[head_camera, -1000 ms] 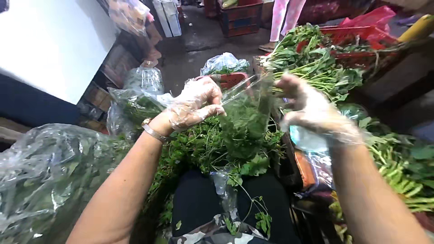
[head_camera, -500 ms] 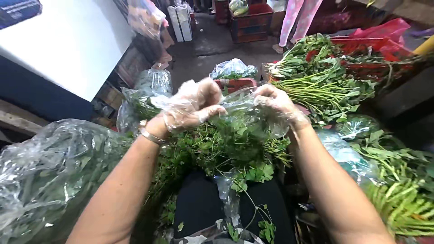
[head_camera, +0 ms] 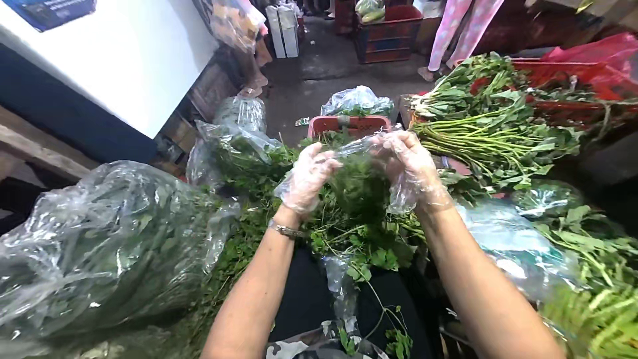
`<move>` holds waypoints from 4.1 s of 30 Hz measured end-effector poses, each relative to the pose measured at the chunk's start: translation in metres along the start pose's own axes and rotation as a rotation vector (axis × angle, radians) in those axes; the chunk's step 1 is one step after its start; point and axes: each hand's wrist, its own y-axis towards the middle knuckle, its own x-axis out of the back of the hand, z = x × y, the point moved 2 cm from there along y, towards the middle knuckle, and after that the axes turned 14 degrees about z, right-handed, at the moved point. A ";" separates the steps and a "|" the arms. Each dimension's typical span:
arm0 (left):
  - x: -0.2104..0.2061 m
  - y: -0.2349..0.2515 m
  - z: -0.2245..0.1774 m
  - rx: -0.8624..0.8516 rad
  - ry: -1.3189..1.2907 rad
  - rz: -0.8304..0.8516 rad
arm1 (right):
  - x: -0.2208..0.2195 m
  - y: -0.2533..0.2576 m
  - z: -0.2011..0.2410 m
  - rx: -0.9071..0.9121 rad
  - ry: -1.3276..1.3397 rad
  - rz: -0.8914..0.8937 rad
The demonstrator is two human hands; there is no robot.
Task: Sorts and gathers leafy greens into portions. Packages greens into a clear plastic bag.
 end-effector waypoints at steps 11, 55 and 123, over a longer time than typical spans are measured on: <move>0.002 -0.019 -0.055 -0.250 0.159 -0.022 | 0.001 -0.019 0.002 0.074 -0.297 0.045; -0.046 -0.039 0.031 -0.116 -0.082 0.206 | -0.029 -0.074 -0.048 -0.135 -0.176 -0.014; -0.032 -0.072 0.001 -0.044 0.764 0.244 | -0.013 -0.126 -0.070 0.319 -0.661 0.049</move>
